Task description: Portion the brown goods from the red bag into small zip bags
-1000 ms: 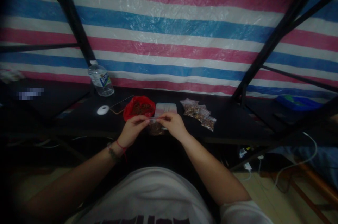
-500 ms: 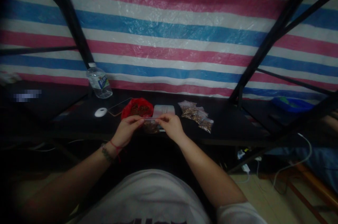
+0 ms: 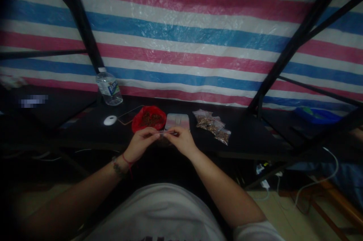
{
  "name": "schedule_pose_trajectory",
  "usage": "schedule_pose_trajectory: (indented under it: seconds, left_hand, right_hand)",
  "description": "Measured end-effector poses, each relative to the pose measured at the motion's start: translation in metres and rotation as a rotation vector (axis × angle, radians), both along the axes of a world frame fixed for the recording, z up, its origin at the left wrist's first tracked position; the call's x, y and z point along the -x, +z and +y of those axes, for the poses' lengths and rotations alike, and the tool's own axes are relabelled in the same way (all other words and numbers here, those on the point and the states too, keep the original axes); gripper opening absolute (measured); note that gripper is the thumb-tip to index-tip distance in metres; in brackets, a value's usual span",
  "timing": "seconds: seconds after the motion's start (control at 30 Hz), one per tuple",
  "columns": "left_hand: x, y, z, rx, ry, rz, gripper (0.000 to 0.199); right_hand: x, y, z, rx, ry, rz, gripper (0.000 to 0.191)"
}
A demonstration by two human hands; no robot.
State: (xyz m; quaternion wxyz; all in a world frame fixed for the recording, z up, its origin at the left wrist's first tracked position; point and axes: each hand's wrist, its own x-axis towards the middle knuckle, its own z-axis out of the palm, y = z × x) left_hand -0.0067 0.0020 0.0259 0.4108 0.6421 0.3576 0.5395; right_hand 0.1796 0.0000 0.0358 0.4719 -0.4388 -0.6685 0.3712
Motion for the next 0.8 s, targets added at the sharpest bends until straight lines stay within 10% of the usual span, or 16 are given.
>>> schedule_pose_trajectory:
  seconds: [0.8]
  left_hand:
    - [-0.0019, -0.0013, -0.0010, -0.033, -0.067, 0.082, 0.018]
  right_hand:
    - [0.0055, -0.0018, -0.0031, -0.018, 0.022, -0.021, 0.022]
